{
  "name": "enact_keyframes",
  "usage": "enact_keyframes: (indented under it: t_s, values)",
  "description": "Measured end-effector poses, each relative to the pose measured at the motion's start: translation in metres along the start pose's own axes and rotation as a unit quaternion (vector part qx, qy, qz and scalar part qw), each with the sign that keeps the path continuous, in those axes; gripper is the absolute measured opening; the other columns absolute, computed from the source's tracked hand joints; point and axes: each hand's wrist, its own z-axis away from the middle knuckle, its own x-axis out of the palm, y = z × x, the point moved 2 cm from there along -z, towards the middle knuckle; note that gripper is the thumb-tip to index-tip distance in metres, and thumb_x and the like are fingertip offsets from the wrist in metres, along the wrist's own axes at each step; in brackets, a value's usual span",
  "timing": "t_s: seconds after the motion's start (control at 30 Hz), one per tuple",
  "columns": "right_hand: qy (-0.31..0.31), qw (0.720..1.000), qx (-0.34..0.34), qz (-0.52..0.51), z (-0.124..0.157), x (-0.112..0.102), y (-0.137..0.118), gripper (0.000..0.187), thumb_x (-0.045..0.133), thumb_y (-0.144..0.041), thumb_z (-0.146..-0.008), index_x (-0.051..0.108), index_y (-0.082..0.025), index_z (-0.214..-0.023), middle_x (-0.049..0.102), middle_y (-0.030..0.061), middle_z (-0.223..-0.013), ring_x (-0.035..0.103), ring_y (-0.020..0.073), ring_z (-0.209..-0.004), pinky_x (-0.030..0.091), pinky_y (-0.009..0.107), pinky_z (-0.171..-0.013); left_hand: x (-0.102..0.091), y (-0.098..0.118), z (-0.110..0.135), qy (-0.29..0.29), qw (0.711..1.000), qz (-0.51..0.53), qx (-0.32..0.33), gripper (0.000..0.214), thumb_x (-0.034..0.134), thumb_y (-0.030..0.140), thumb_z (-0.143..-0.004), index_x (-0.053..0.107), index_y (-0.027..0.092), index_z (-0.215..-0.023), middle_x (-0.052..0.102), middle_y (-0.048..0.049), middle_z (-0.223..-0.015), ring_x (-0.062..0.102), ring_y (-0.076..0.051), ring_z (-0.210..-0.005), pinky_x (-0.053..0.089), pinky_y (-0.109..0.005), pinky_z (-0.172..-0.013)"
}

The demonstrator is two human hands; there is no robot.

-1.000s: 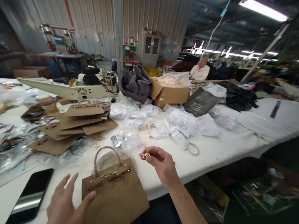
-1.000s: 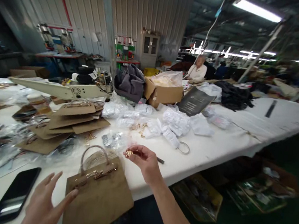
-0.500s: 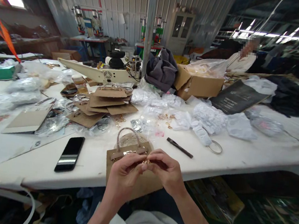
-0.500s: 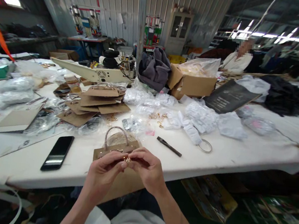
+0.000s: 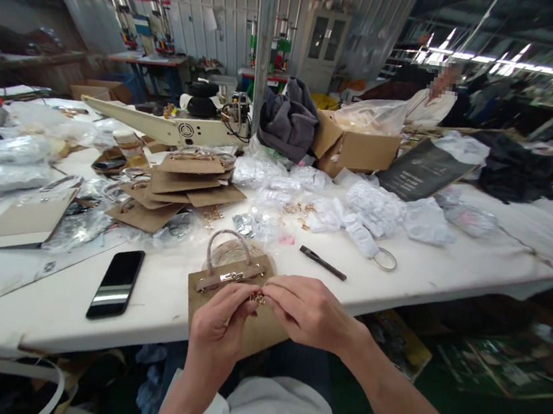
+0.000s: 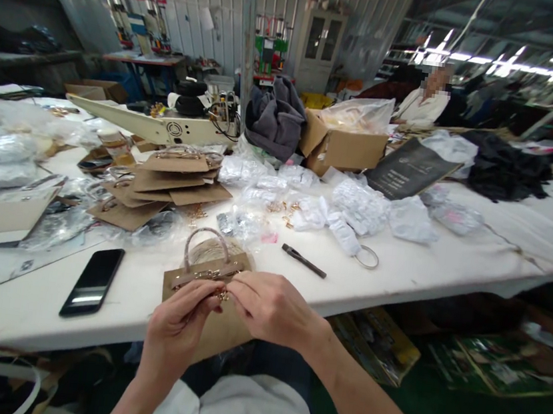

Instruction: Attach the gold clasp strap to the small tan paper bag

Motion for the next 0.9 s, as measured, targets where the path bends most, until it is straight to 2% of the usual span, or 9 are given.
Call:
enact_keyframes:
  t_s: [0.07, 0.17, 0.27, 0.37, 0.47, 0.53, 0.6, 0.77, 0.9]
  values:
    - [-0.007, 1.000, 0.021, -0.016, -0.001, 0.001, -0.001, 0.022, 0.054, -0.008, -0.109, 0.067, -0.015, -0.126, 0.077, 0.0144, -0.112, 0.075, 0.0267, -0.097, 0.065, 0.038, -0.083, 0.001, 0.003, 0.001, 0.003, 1.000, -0.005, 0.001, 0.026, 0.065, 0.012, -0.110, 0.081, 0.026, -0.126, 0.078, -0.0053, -0.110, 0.074, -0.016, -0.085, 0.060, -0.023, -0.076]
    - [-0.001, 0.992, 0.077, -0.097, -0.001, 0.003, -0.002, 0.017, 0.053, -0.011, -0.111, 0.067, -0.017, -0.119, 0.073, 0.0106, -0.102, 0.071, 0.0240, -0.092, 0.061, 0.036, -0.080, 0.003, 0.006, 0.002, -0.005, 1.000, -0.015, -0.007, 0.027, 0.062, 0.012, -0.111, 0.080, 0.025, -0.127, 0.077, -0.0061, -0.111, 0.074, -0.016, -0.088, 0.060, -0.024, -0.079]
    - [0.013, 0.977, 0.131, -0.165, -0.001, 0.003, -0.003, 0.015, 0.054, -0.014, -0.112, 0.068, -0.020, -0.109, 0.070, 0.0078, -0.094, 0.068, 0.0224, -0.088, 0.058, 0.035, -0.081, 0.006, 0.009, 0.004, -0.006, 1.000, -0.022, -0.010, 0.028, 0.061, 0.013, -0.112, 0.080, 0.025, -0.127, 0.077, -0.0060, -0.111, 0.074, -0.017, -0.091, 0.060, -0.024, -0.081]
    - [0.016, 0.969, 0.162, -0.187, 0.001, 0.002, -0.005, 0.019, 0.054, -0.014, -0.112, 0.072, -0.021, -0.110, 0.072, 0.0077, -0.095, 0.070, 0.0226, -0.089, 0.059, 0.035, -0.083, 0.009, 0.008, 0.005, -0.004, 1.000, -0.017, -0.024, 0.028, 0.062, 0.014, -0.112, 0.081, 0.027, -0.127, 0.077, -0.0055, -0.112, 0.074, -0.018, -0.094, 0.060, -0.025, -0.083]
    - [0.066, 0.962, 0.174, -0.201, 0.008, 0.003, -0.007, 0.019, 0.061, -0.016, -0.112, 0.076, -0.023, -0.122, 0.077, 0.0103, -0.110, 0.075, 0.0251, -0.102, 0.063, 0.038, -0.092, 0.011, 0.005, 0.005, 0.012, 0.999, 0.008, -0.044, 0.025, 0.066, 0.017, -0.111, 0.082, 0.027, -0.127, 0.079, -0.0059, -0.114, 0.075, -0.018, -0.090, 0.061, -0.026, -0.080]
    - [0.114, 0.957, 0.171, -0.204, 0.013, 0.004, -0.009, 0.022, 0.069, -0.017, -0.109, 0.076, -0.024, -0.129, 0.078, 0.0110, -0.121, 0.075, 0.0262, -0.113, 0.064, 0.038, -0.099, 0.012, 0.003, 0.004, 0.022, 0.998, 0.019, -0.056, 0.023, 0.070, 0.019, -0.109, 0.083, 0.027, -0.126, 0.080, -0.0067, -0.115, 0.076, -0.020, -0.094, 0.061, -0.028, -0.083]
    - [0.136, 0.957, 0.161, -0.198, 0.017, 0.005, -0.011, 0.026, 0.073, -0.014, -0.107, 0.076, -0.025, -0.131, 0.078, 0.0098, -0.124, 0.076, 0.0248, -0.115, 0.064, 0.036, -0.102, 0.013, 0.003, 0.002, 0.022, 0.997, 0.026, -0.063, 0.020, 0.073, 0.020, -0.108, 0.085, 0.027, -0.123, 0.081, -0.0068, -0.115, 0.077, -0.022, -0.100, 0.062, -0.028, -0.088]
    - [0.123, 0.959, 0.173, -0.188, 0.018, 0.003, -0.012, 0.018, 0.072, -0.012, -0.108, 0.075, -0.025, -0.120, 0.078, 0.0079, -0.117, 0.076, 0.0224, -0.109, 0.063, 0.033, -0.097, 0.016, 0.009, 0.000, 0.011, 0.998, 0.029, -0.058, 0.018, 0.072, 0.020, -0.108, 0.086, 0.026, -0.118, 0.081, -0.0060, -0.111, 0.077, -0.021, -0.100, 0.060, -0.026, -0.086]
    - [0.101, 0.973, 0.164, -0.126, 0.017, 0.000, -0.020, 0.017, 0.060, -0.011, -0.111, 0.069, -0.023, -0.119, 0.073, 0.0094, -0.110, 0.074, 0.0232, -0.103, 0.062, 0.034, -0.090, 0.019, 0.012, 0.005, 0.014, 0.999, 0.003, -0.053, 0.019, 0.069, 0.019, -0.110, 0.085, 0.025, -0.119, 0.080, -0.0056, -0.106, 0.076, -0.019, -0.091, 0.060, -0.025, -0.081]
